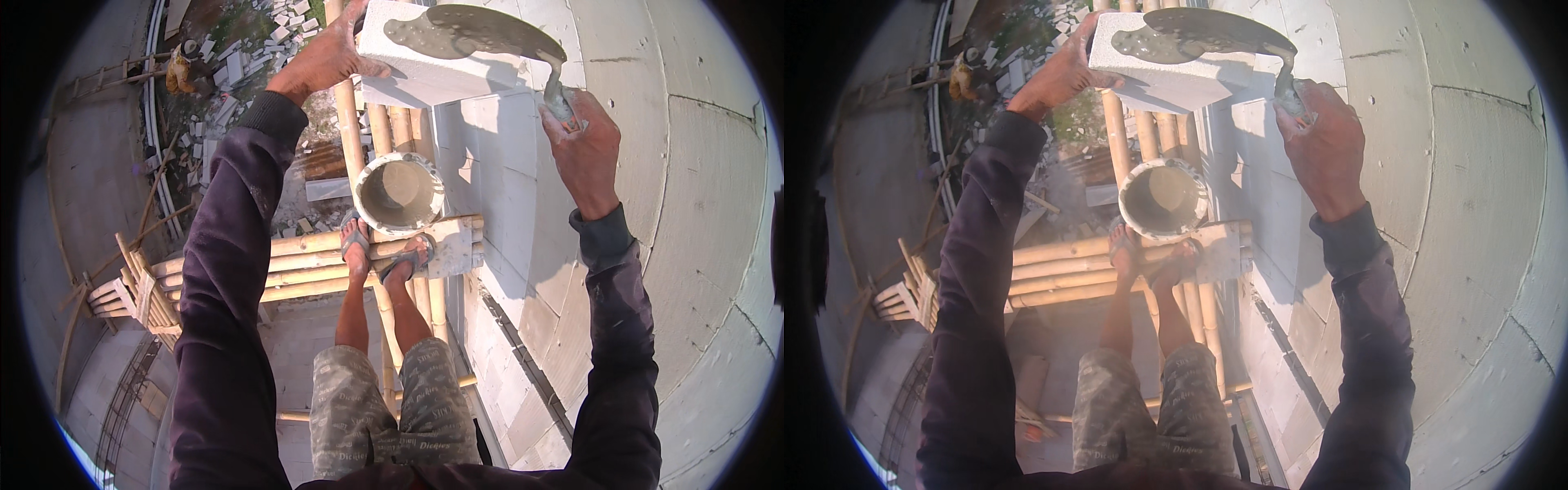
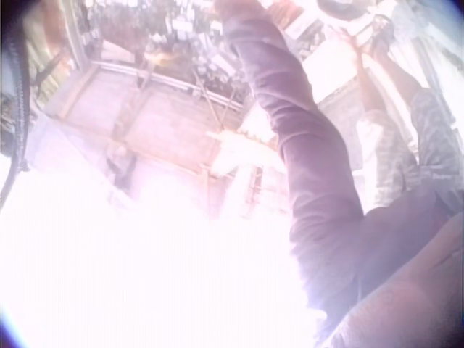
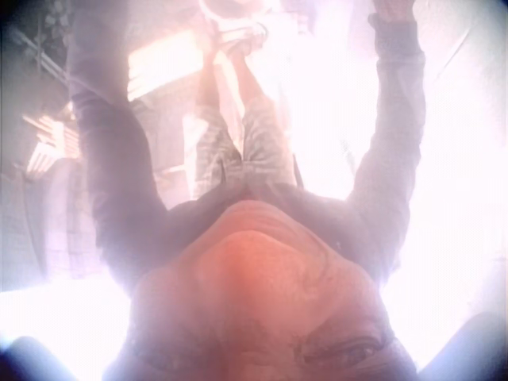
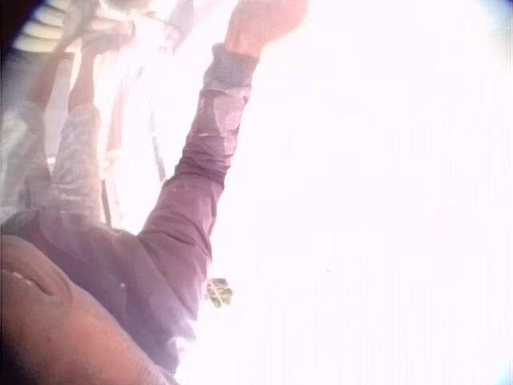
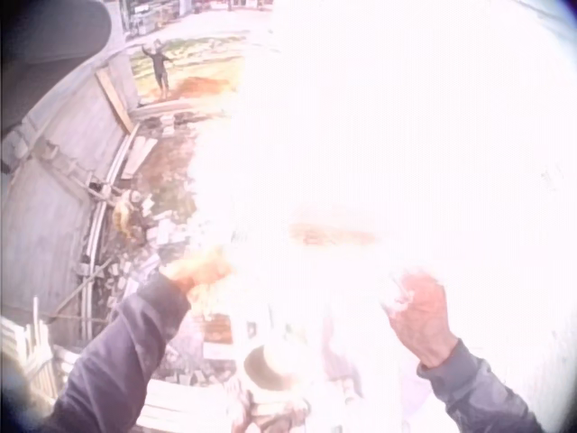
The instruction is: The person measures a wall section, scoops mortar from a bucket, applies it to a white tile, and places the tile onto a wall. The person repeats this process for additional tiles, smoothing the mortar and adjusting the tiles into position.
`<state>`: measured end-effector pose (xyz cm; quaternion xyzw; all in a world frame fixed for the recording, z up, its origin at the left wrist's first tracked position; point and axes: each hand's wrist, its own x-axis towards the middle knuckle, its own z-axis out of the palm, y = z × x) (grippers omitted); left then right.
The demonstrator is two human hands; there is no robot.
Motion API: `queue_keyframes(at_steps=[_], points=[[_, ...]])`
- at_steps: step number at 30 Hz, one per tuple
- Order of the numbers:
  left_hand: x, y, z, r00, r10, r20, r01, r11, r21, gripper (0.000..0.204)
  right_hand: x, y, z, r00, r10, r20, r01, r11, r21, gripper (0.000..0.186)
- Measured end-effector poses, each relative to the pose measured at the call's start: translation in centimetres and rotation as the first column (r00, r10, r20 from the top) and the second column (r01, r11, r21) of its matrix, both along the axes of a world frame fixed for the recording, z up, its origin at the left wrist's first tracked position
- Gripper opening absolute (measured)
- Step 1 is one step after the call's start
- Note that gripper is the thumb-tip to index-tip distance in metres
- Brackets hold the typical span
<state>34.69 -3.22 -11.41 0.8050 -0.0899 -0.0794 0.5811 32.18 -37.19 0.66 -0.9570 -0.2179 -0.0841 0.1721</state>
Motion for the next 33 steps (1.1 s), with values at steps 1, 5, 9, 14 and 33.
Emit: queue_keyframes(at_steps=[1,5,9,14,33], points=[[0.1,0.0,0.0,1.0,-0.01,0.003,0.01,1.0,0.005,0.101,-0.5,0.0,-0.1,1.0,-0.022,0.015,0.021,1.0,0.016,0.026],[0.2,-0.4,0.2,1.0,-0.025,0.018,0.025,1.0,0.017,0.1,-1.3,-0.2,-1.4,0.997,-0.075,0.028,0.072,0.991,0.114,0.029],[-0.1,-0.5,0.1,0.999,-0.029,0.032,0.026,0.996,0.089,0.096,-3.1,-0.4,-2.7,0.985,-0.165,-0.049,0.171,0.973,0.155,0.024],[-0.4,-0.1,0.3,0.999,-0.032,0.005,0.031,0.997,0.075,0.095,-10.4,-0.1,-4.5,0.81,-0.275,-0.518,0.561,0.622,0.546,0.02],[-3.3,-1.0,1.0,0.991,-0.044,0.125,0.02,0.982,0.186,0.085,-9.2,4.5,-24.0,0.786,-0.225,-0.575,0.533,0.719,0.446,0.089]])
